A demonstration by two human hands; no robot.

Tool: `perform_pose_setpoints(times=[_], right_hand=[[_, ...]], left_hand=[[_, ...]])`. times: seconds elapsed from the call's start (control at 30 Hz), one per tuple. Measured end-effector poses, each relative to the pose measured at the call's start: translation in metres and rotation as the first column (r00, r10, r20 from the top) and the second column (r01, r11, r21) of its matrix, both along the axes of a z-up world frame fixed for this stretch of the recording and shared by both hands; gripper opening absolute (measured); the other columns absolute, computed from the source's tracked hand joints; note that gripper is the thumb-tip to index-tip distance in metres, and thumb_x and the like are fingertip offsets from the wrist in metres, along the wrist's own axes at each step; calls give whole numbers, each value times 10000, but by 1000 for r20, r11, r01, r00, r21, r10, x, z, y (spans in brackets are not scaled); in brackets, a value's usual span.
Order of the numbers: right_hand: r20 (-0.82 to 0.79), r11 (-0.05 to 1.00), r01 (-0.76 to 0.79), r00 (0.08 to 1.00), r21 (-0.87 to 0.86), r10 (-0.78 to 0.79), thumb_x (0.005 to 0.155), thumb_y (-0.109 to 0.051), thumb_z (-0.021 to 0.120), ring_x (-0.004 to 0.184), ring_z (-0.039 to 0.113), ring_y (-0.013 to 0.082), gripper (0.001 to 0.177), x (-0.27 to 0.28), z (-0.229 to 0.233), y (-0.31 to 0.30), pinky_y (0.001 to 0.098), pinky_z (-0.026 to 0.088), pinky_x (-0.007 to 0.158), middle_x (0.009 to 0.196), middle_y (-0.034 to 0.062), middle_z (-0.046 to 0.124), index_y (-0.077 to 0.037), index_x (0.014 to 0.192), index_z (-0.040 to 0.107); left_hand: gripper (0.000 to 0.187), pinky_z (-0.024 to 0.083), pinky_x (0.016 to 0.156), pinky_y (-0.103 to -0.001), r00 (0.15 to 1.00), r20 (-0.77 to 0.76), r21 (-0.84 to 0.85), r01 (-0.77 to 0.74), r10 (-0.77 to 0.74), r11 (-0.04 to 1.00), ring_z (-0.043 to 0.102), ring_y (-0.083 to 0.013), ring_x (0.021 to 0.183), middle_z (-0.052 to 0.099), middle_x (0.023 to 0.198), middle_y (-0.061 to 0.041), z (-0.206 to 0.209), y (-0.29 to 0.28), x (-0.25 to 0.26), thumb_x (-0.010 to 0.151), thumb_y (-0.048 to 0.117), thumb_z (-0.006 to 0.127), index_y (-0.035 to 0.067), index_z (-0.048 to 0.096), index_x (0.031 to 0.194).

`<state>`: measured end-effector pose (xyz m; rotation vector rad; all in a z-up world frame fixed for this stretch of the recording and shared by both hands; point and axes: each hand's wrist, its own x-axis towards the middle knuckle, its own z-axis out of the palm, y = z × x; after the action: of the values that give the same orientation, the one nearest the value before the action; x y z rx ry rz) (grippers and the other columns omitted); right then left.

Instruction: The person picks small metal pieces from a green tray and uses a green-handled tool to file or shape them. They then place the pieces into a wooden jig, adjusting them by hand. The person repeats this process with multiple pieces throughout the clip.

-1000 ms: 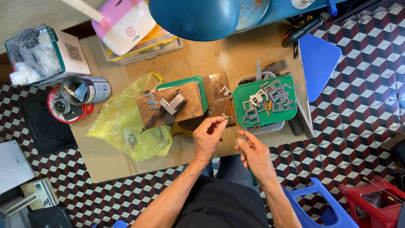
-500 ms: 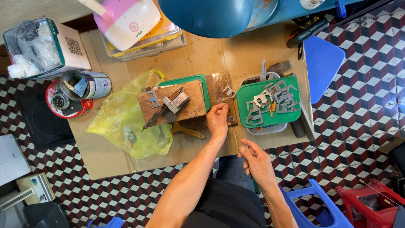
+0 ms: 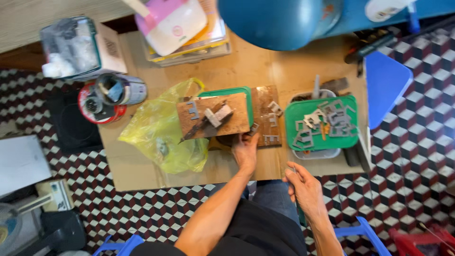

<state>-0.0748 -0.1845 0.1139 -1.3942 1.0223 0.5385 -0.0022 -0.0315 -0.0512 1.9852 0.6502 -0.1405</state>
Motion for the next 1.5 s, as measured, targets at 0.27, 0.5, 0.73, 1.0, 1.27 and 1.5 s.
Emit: perform_pose_setpoints(times=[0.27, 0.5, 0.73, 1.0, 1.27, 1.5], right_hand=[[-38, 999, -51, 998, -5, 51, 957, -196, 611, 500, 488, 106, 464, 6, 6, 12, 256, 403, 428, 777, 76, 682, -20, 1387, 616], [-21, 999, -27, 999, 20, 27, 956, -211, 615, 518, 488, 89, 473, 9, 3, 13, 245, 392, 414, 791, 73, 686, -32, 1393, 606], [-47, 998, -56, 997, -26, 55, 962, -213, 622, 540, 506, 103, 471, 24, 17, 13, 258, 422, 429, 839, 87, 677, -39, 1400, 602], [193, 986, 167, 967, 29, -169, 964, -170, 633, 529, 492, 80, 374, 53, 42, 18, 241, 377, 410, 844, 40, 634, 5, 1295, 649], [471, 961, 54, 863, 273, -182, 989, -157, 646, 530, 506, 85, 203, 92, 84, 35, 214, 410, 473, 673, 28, 568, 11, 1103, 654], [554, 997, -20, 832, 76, -25, 984, -100, 655, 586, 529, 60, 117, 120, 104, 44, 202, 416, 498, 708, 15, 592, -4, 1046, 681]], left_hand=[[276, 544, 697, -351, 967, 249, -16, -49, 51, 999, 639, -209, 753, 693, 906, -99, -27, -2, 2, 824, 134, 829, 42, 699, 1048], [230, 530, 648, -365, 989, 144, 35, 27, -32, 999, 617, -228, 651, 684, 794, -107, -35, 0, 4, 835, 113, 793, 29, 657, 1001], [273, 483, 566, -300, 994, -107, -180, 0, -20, 984, 568, -116, 588, 664, 706, -45, -20, 4, -7, 844, 80, 753, 40, 701, 1110], [273, 566, 740, -228, 946, -89, -823, 106, -311, 558, 639, -58, 826, 696, 952, 3, 132, 28, -19, 957, 164, 736, 26, 733, 1193], [239, 556, 805, -226, 976, 96, -802, 193, -198, 566, 675, -93, 862, 739, 1002, -20, 215, 39, 34, 980, 122, 688, 33, 728, 1198], [288, 558, 892, -227, 951, 264, -775, 308, -160, 552, 670, -91, 966, 685, 1106, -1, 215, 37, 62, 1037, 106, 650, 42, 702, 1313]])
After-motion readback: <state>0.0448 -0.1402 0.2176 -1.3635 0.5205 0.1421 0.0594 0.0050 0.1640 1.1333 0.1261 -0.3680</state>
